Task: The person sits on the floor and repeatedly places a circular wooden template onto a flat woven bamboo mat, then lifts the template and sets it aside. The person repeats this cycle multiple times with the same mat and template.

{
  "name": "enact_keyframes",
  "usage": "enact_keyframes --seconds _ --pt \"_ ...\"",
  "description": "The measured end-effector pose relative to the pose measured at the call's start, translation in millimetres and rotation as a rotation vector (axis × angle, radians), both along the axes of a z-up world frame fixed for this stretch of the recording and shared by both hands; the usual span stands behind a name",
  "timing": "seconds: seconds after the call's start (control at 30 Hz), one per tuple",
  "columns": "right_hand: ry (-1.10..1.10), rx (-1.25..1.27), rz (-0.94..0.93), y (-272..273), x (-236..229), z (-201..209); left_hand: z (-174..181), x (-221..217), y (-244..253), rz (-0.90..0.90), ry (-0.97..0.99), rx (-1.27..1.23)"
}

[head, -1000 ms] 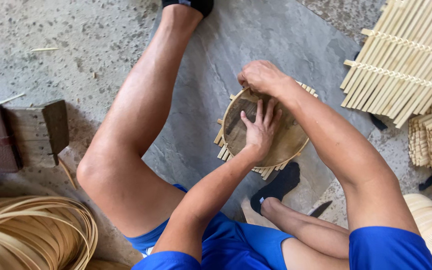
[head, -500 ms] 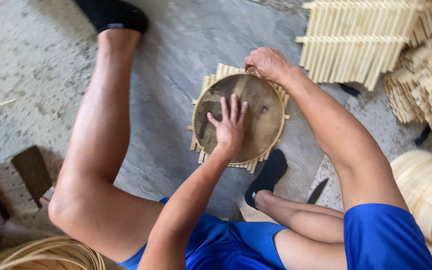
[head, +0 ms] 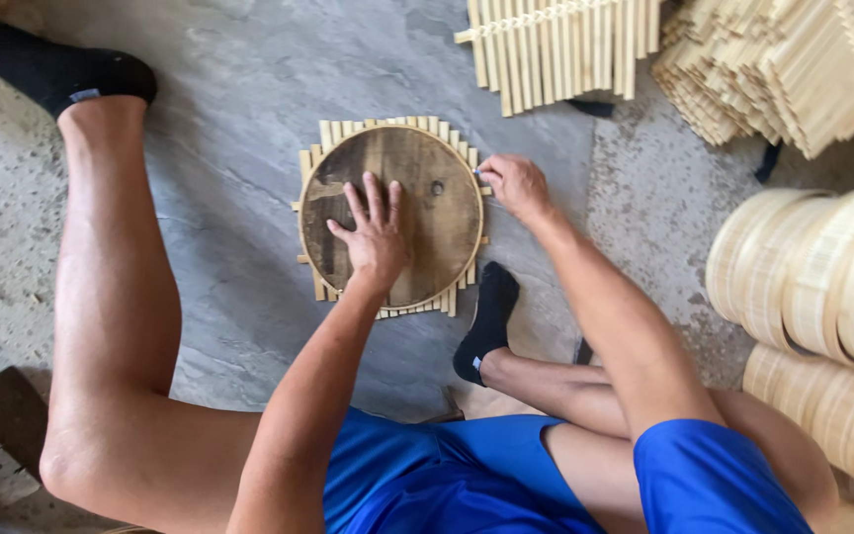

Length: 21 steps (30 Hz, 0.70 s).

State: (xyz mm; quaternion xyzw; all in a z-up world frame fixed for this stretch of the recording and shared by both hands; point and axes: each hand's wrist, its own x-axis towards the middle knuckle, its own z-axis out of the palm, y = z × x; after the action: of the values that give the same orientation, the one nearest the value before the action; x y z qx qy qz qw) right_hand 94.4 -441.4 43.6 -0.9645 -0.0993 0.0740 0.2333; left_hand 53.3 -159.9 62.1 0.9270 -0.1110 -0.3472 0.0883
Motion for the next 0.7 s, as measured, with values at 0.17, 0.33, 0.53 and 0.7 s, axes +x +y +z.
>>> enact_keyframes --seconds 0.17,0.33,0.53,0.7 --pt "-0.038 0.002 -0.077 -6 -39 6 -10 -4 -1 -0.011 -0.107 0.036" --pt "-0.041 0.029 -0.22 5 -51 -3 -17 -4 -3 -0.007 -0.003 0.033" --pt "-0.005 -0.042 -0.237 -1 -78 7 -10 -2 -4 -0.015 -0.075 0.063" --pt "0.025 -0.057 -0.326 16 -127 5 -6 1 -1 -0.029 0.006 0.054"
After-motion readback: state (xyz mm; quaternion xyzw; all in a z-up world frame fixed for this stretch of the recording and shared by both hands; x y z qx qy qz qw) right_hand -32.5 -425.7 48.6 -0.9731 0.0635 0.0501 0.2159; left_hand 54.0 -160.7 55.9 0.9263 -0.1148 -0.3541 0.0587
